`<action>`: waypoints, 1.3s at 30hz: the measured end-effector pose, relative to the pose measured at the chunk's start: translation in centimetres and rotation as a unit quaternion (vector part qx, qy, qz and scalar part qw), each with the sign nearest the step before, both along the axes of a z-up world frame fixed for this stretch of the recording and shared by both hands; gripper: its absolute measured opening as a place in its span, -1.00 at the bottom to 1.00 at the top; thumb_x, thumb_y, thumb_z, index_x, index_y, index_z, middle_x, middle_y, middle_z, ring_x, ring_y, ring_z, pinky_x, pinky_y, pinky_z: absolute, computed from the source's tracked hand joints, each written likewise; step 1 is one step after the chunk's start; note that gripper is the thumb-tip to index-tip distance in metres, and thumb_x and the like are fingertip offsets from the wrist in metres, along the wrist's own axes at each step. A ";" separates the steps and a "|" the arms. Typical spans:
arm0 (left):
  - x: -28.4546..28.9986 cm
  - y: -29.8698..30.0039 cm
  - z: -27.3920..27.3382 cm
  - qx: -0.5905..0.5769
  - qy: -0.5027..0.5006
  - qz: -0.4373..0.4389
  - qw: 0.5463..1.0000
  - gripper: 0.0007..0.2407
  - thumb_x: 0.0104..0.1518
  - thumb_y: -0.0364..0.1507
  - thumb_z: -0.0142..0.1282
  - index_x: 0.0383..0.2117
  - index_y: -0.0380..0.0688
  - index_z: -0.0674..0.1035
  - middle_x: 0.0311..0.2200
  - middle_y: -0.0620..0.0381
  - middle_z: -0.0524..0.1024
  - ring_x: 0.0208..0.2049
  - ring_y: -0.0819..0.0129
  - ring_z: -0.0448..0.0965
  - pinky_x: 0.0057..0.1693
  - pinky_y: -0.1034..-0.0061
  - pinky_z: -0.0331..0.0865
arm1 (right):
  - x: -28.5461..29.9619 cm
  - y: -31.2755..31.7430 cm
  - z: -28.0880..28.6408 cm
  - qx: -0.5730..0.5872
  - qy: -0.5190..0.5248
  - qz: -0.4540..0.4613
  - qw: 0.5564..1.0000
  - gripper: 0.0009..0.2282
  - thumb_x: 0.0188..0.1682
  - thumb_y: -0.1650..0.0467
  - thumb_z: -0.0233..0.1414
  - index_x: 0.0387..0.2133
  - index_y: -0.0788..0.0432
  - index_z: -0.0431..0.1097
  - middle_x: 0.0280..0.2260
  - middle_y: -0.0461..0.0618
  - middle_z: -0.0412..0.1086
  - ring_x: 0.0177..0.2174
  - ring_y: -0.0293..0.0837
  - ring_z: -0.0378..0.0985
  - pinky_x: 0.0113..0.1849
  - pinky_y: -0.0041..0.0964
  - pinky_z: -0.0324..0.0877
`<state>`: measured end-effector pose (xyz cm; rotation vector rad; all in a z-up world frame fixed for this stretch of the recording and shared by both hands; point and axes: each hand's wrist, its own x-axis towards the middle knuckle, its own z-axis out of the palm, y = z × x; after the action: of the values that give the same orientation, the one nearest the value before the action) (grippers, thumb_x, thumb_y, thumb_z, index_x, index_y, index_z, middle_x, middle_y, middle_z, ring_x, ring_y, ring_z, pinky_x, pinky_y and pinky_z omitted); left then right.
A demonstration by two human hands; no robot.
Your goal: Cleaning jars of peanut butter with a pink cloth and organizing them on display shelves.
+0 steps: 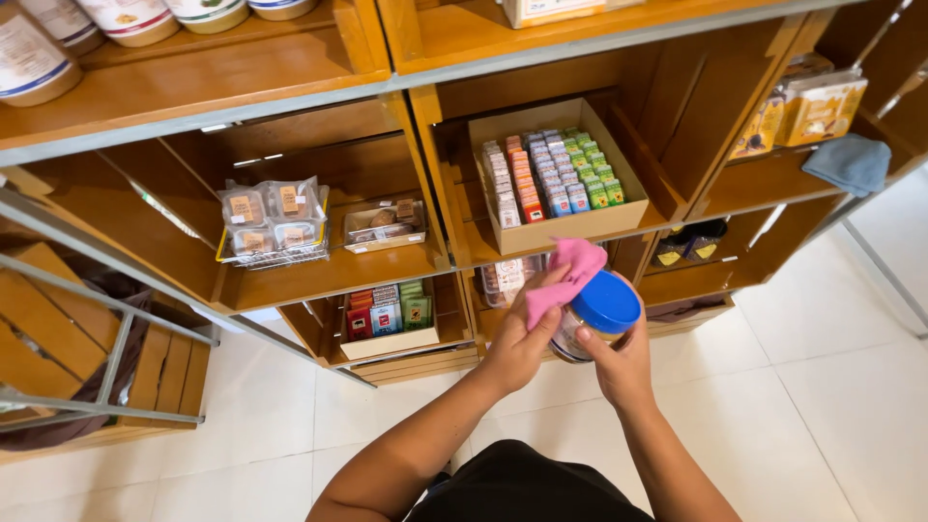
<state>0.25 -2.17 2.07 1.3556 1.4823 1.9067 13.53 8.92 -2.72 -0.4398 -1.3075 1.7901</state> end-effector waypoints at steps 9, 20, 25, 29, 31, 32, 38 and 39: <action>-3.2 -2.8 1.8 0.021 -0.472 -0.166 0.866 -0.56 0.38 -0.21 -0.16 0.23 -0.29 0.35 0.12 -0.07 0.47 0.11 0.16 0.51 0.22 0.25 0.38 | -2.7 -1.3 5.7 0.111 0.059 0.076 0.989 -0.11 -0.22 0.32 0.31 0.39 0.29 -0.04 0.22 0.14 0.24 0.19 -0.04 0.33 0.22 -0.11 0.21; -7.7 -8.5 13.0 0.203 -0.398 -0.079 0.891 -0.58 0.38 -0.31 -0.20 0.29 -0.27 0.28 0.21 0.02 0.41 0.22 0.25 0.43 0.33 0.31 0.27 | -13.0 -8.7 18.2 0.266 0.036 0.126 0.955 -0.14 -0.07 0.36 0.19 0.43 0.29 -0.24 0.34 0.11 0.06 0.27 -0.09 0.19 0.26 -0.15 0.10; -10.9 -9.2 14.8 0.282 -0.284 0.013 0.916 -0.54 0.36 -0.32 -0.21 0.35 -0.26 0.19 0.35 0.10 0.26 0.34 0.31 0.28 0.41 0.36 0.12 | -18.1 -12.7 22.5 0.253 0.070 0.100 0.960 -0.09 -0.09 0.39 0.21 0.43 0.21 -0.36 0.29 0.11 0.09 0.23 -0.11 0.22 0.22 -0.17 0.15; -14.6 -11.1 16.5 0.220 -0.205 0.084 0.950 -0.51 0.42 -0.35 -0.16 0.45 -0.28 0.20 0.30 -0.25 0.28 0.11 0.22 0.22 0.18 0.35 0.11 | -22.0 -11.8 26.7 0.269 0.032 0.086 0.959 -0.21 -0.25 0.42 0.36 0.25 0.25 0.02 0.08 0.11 0.36 0.05 -0.09 0.45 0.10 -0.16 0.37; -16.9 -12.0 17.7 0.210 -0.140 0.105 0.962 -0.52 0.44 -0.36 -0.16 0.46 -0.30 0.21 0.32 -0.27 0.27 0.13 0.23 0.21 0.19 0.39 0.11 | -24.5 -10.5 28.7 0.268 0.020 0.085 0.959 -0.29 -0.26 0.42 0.37 0.19 0.26 0.17 0.02 0.10 0.44 0.00 -0.10 0.53 0.07 -0.16 0.44; -18.2 -12.2 18.0 0.246 -0.123 0.104 0.956 -0.53 0.43 -0.37 -0.15 0.42 -0.35 0.20 0.33 -0.18 0.26 0.21 0.25 0.26 0.27 0.41 0.17 | -26.0 -9.7 29.7 0.282 0.052 0.097 0.953 -0.29 -0.24 0.43 0.36 0.21 0.26 0.16 0.05 0.10 0.42 0.03 -0.09 0.52 0.09 -0.16 0.44; -23.7 -13.5 20.7 0.307 -0.136 0.090 0.938 -0.54 0.37 -0.43 -0.09 0.38 -0.33 0.19 0.32 -0.01 0.27 0.24 0.28 0.35 0.28 0.41 0.34 | -34.7 -6.0 35.1 0.289 0.098 0.081 0.949 -0.18 -0.24 0.44 0.37 0.26 0.30 -0.02 0.07 0.12 0.39 0.04 -0.08 0.50 0.08 -0.18 0.45; -24.6 -13.5 21.4 0.304 -0.111 0.100 0.941 -0.54 0.36 -0.45 -0.08 0.38 -0.31 0.19 0.33 0.03 0.25 0.26 0.29 0.32 0.29 0.42 0.31 | -36.1 -5.3 35.9 0.281 0.100 0.086 0.950 -0.19 -0.21 0.44 0.37 0.26 0.34 -0.03 0.07 0.14 0.40 0.05 -0.08 0.50 0.09 -0.19 0.44</action>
<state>-24.37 -15.69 23.44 1.1833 0.9824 2.6968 -22.61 3.66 33.14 0.1730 -1.6625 1.4574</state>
